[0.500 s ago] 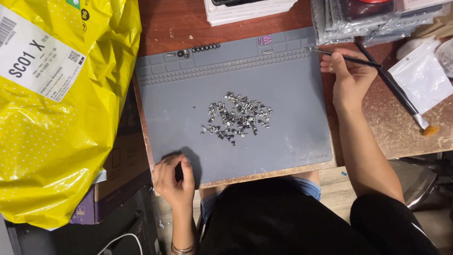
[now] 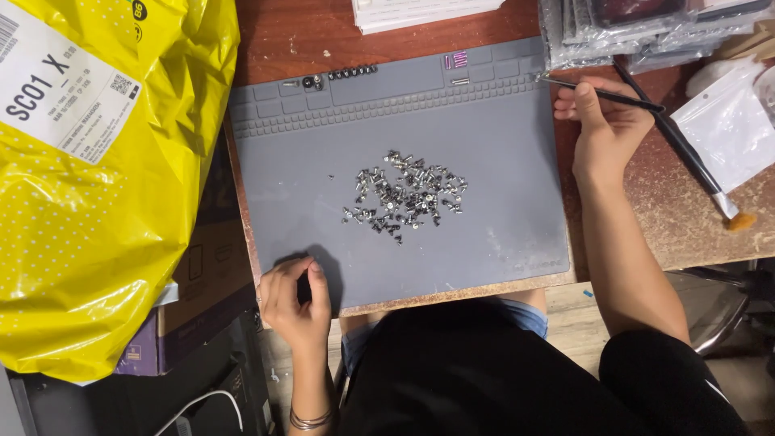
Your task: Using tweezers to sort small electronic screws from a central pile into individual storage slots on a silicone repair mat.
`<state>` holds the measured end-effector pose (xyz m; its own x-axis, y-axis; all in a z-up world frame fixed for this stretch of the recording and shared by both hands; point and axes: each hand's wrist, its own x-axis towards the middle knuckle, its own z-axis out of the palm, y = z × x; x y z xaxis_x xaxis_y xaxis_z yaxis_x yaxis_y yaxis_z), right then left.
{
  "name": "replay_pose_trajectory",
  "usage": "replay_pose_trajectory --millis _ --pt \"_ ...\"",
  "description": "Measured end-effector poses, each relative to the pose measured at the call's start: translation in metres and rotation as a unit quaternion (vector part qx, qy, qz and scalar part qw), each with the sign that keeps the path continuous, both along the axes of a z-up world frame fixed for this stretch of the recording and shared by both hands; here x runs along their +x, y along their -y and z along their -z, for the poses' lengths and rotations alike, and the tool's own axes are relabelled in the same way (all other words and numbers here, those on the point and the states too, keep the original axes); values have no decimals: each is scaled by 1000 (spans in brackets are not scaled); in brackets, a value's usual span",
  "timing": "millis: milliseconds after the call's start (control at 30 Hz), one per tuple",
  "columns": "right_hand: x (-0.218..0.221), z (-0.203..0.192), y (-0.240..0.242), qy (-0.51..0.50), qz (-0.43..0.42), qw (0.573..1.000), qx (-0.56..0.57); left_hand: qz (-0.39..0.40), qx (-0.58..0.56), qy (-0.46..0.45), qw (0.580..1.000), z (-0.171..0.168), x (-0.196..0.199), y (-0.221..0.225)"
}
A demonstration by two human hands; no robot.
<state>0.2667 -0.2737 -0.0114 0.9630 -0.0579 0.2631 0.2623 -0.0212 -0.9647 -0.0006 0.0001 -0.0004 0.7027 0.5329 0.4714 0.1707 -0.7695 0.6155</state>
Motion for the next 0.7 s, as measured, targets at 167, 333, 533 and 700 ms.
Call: replay_pose_trajectory --millis 167,333,533,700 --pt "-1 0 0 -5 3 1000 1 5 8 3 1000 -4 2 0" --pt "-4 0 -1 22 5 1000 -7 6 4 6 1000 -3 1 0" --pt "-9 -3 -7 12 -15 1000 3 3 5 3 1000 -5 1 -1" --pt "-9 -4 -16 35 -34 999 -25 1 6 1 1000 -4 0 -1"
